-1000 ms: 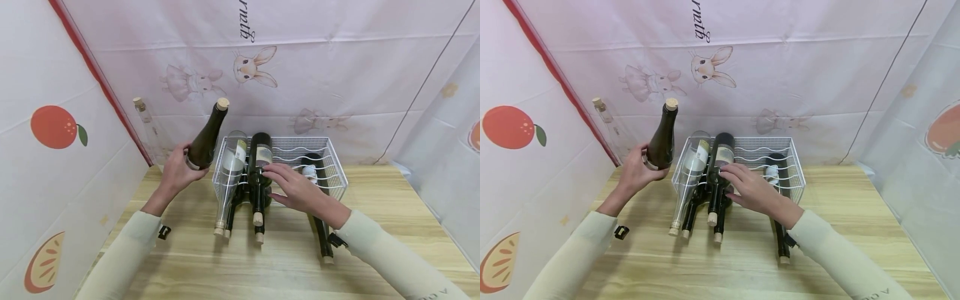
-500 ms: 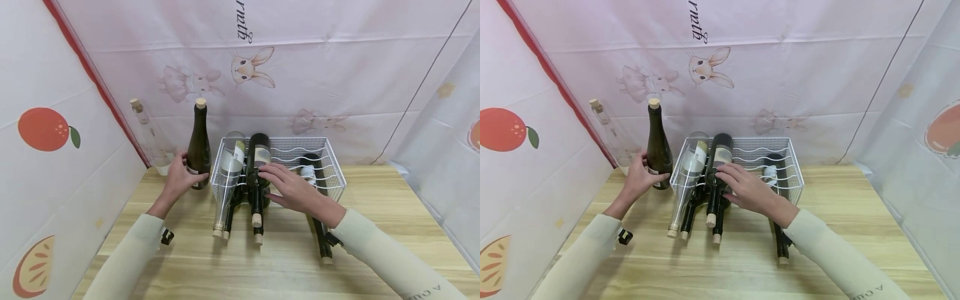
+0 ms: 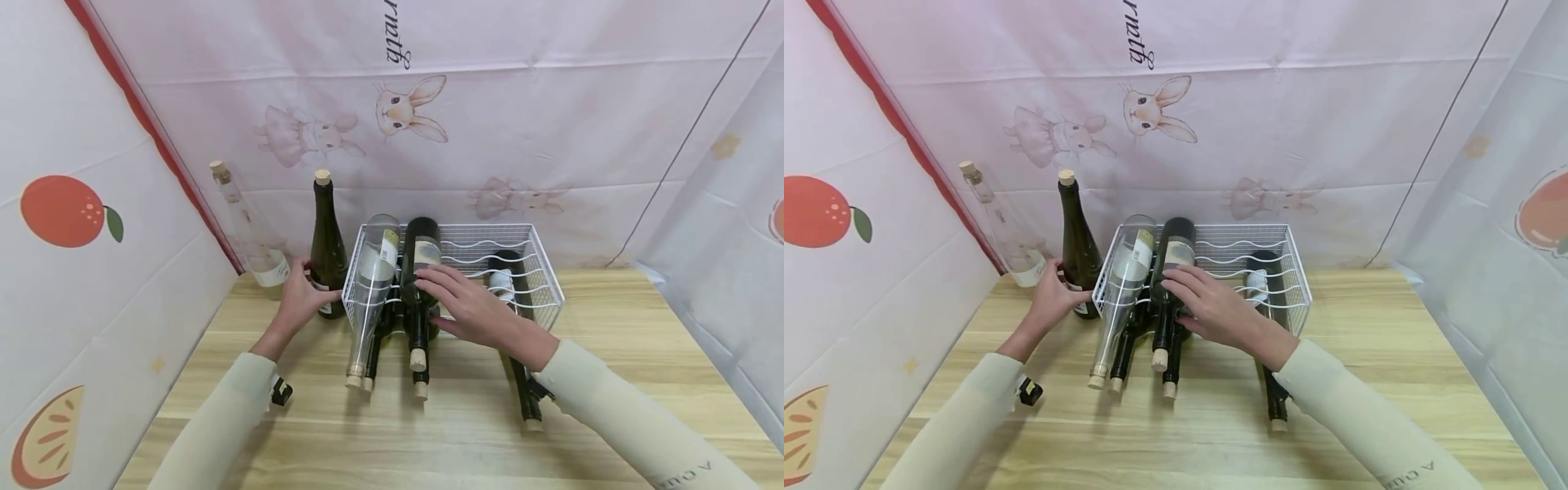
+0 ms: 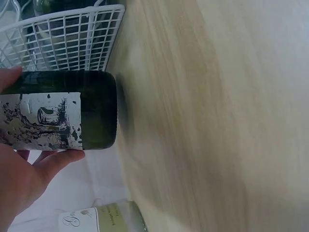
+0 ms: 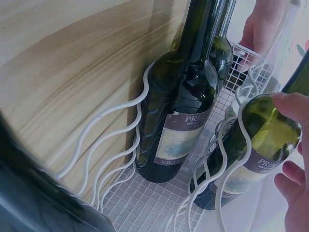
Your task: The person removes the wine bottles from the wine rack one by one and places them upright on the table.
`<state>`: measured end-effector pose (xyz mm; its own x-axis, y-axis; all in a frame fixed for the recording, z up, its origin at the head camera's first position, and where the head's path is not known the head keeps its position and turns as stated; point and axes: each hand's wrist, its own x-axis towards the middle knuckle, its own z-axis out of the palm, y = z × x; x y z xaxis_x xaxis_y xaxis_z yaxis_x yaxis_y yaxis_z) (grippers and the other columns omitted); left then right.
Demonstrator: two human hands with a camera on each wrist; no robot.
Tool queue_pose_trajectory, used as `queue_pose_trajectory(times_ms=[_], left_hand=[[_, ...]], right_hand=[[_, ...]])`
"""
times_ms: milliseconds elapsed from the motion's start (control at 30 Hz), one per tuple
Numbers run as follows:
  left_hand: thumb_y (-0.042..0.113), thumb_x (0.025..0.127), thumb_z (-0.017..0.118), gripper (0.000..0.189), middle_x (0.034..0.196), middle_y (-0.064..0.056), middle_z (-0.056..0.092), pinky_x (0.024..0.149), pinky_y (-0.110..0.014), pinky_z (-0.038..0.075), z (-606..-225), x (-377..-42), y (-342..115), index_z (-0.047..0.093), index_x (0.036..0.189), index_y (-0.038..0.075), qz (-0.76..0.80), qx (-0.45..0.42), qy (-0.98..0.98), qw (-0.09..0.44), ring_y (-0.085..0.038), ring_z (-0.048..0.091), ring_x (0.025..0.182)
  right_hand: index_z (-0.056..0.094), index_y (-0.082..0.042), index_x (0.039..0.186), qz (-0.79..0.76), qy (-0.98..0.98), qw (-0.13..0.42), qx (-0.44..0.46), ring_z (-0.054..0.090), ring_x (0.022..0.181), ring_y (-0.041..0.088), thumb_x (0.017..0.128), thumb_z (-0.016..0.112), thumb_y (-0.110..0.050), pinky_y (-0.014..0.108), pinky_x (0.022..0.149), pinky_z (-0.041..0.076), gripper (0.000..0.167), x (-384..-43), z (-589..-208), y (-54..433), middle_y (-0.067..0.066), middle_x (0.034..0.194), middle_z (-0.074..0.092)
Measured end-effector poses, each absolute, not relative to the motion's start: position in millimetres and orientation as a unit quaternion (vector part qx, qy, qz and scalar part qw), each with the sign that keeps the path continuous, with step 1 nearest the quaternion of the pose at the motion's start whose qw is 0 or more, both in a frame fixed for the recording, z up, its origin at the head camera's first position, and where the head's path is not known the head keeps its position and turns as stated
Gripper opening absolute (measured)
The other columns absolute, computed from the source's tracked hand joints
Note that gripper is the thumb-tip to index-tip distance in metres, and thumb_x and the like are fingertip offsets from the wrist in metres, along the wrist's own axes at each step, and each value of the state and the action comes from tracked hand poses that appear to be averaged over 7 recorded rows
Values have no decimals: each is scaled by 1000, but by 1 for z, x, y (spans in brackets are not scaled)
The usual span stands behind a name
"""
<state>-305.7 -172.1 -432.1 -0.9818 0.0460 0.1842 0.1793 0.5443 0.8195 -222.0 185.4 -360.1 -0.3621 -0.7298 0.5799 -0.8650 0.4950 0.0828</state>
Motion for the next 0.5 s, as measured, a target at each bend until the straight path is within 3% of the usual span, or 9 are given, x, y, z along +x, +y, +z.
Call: queue_pose_trajectory(times_ms=[500], left_hand=[[29, 70, 96, 97, 135, -21, 54, 106, -50, 48, -443, -307, -166, 40, 143, -1, -499, -57, -863, 63, -35, 55, 123]], right_hand=[[53, 3, 143, 93, -833, 270, 474, 55, 136, 39, 72, 93, -15, 42, 107, 56, 83, -227, -357, 182, 20, 148, 56]])
